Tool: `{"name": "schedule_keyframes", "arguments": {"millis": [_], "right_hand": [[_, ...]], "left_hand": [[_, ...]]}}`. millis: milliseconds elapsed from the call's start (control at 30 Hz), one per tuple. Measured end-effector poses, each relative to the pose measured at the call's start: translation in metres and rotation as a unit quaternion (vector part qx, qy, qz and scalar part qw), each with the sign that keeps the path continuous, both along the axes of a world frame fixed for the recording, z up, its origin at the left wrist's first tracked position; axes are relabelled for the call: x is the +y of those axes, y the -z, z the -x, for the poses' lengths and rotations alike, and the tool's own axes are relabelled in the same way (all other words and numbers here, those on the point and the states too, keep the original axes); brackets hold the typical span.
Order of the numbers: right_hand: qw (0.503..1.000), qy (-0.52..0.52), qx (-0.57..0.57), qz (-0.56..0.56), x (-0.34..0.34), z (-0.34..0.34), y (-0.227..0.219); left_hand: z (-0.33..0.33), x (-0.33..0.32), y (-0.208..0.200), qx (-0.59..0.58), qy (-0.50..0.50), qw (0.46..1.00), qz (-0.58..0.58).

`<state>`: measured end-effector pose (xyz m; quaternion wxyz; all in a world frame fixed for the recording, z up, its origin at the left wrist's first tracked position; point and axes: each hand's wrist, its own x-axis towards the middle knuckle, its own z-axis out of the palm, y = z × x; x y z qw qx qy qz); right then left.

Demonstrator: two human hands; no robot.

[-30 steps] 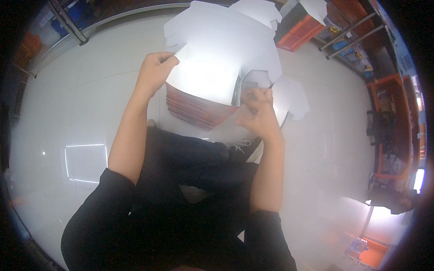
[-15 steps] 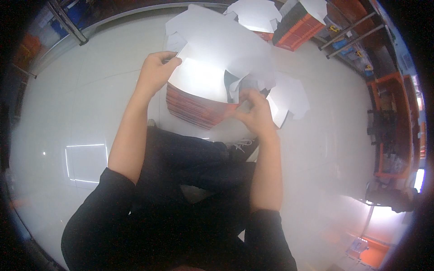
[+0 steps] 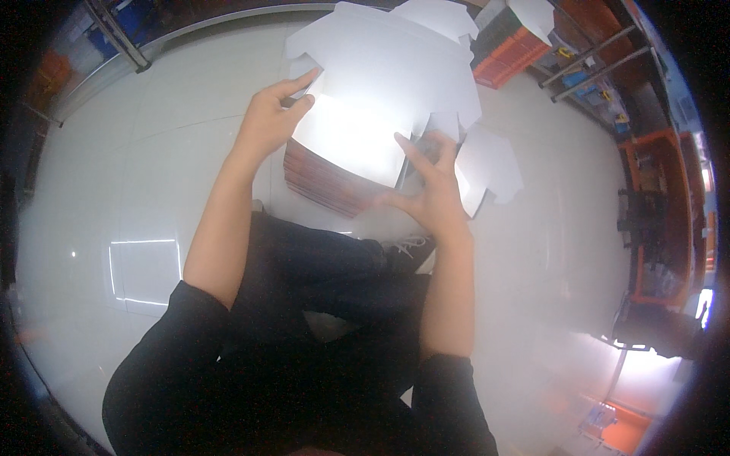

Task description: The person sits on the floor and assembles flat-packed cardboard boxes by folding the flaps and tucking them into slots. They handle multiple boxes one at a time, stacking the finished boxes into a pile.

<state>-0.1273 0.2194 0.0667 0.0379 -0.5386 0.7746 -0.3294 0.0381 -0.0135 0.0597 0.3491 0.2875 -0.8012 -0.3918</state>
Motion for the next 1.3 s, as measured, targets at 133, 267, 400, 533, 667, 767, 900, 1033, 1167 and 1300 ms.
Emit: {"name": "schedule_keyframes", "arguments": {"millis": [133, 267, 400, 533, 667, 767, 900, 1033, 1167, 1300], "right_hand": [[0.99, -0.016, 0.108, 0.089, -0.004, 0.006, 0.008], [0.992, -0.013, 0.022, 0.125, -0.003, 0.007, 0.016], [0.99, -0.026, -0.008, 0.141, -0.003, 0.009, 0.022], [0.991, -0.047, 0.03, 0.121, -0.005, 0.008, 0.018], [0.987, -0.027, 0.117, 0.112, -0.005, -0.003, 0.0], [0.979, -0.043, 0.168, 0.108, 0.001, 0.014, 0.011], [0.975, -0.063, -0.019, 0.212, -0.001, 0.013, 0.018], [0.974, -0.053, -0.088, 0.203, 0.003, 0.018, 0.021], [0.952, 0.091, -0.188, 0.225, -0.005, 0.013, 0.03], [0.91, 0.175, -0.357, 0.122, -0.003, 0.016, 0.018]], "left_hand": [[-0.001, 0.001, -0.003, -0.026, 0.0, 0.998, 0.052], [-0.006, 0.007, -0.02, -0.108, -0.026, 0.994, 0.017], [-0.007, 0.008, -0.018, -0.093, -0.051, 0.994, 0.039], [-0.007, 0.005, -0.015, -0.128, -0.062, 0.989, 0.037], [-0.01, 0.007, -0.018, -0.133, -0.081, 0.988, 0.024], [-0.008, 0.008, -0.019, -0.126, -0.085, 0.988, 0.021], [-0.007, 0.007, -0.016, -0.117, -0.082, 0.989, 0.028], [-0.009, 0.009, -0.022, -0.139, -0.089, 0.986, 0.013], [-0.006, 0.019, -0.026, -0.095, -0.105, 0.985, 0.102], [0.003, 0.054, -0.028, -0.052, -0.035, 0.982, 0.18]]}}
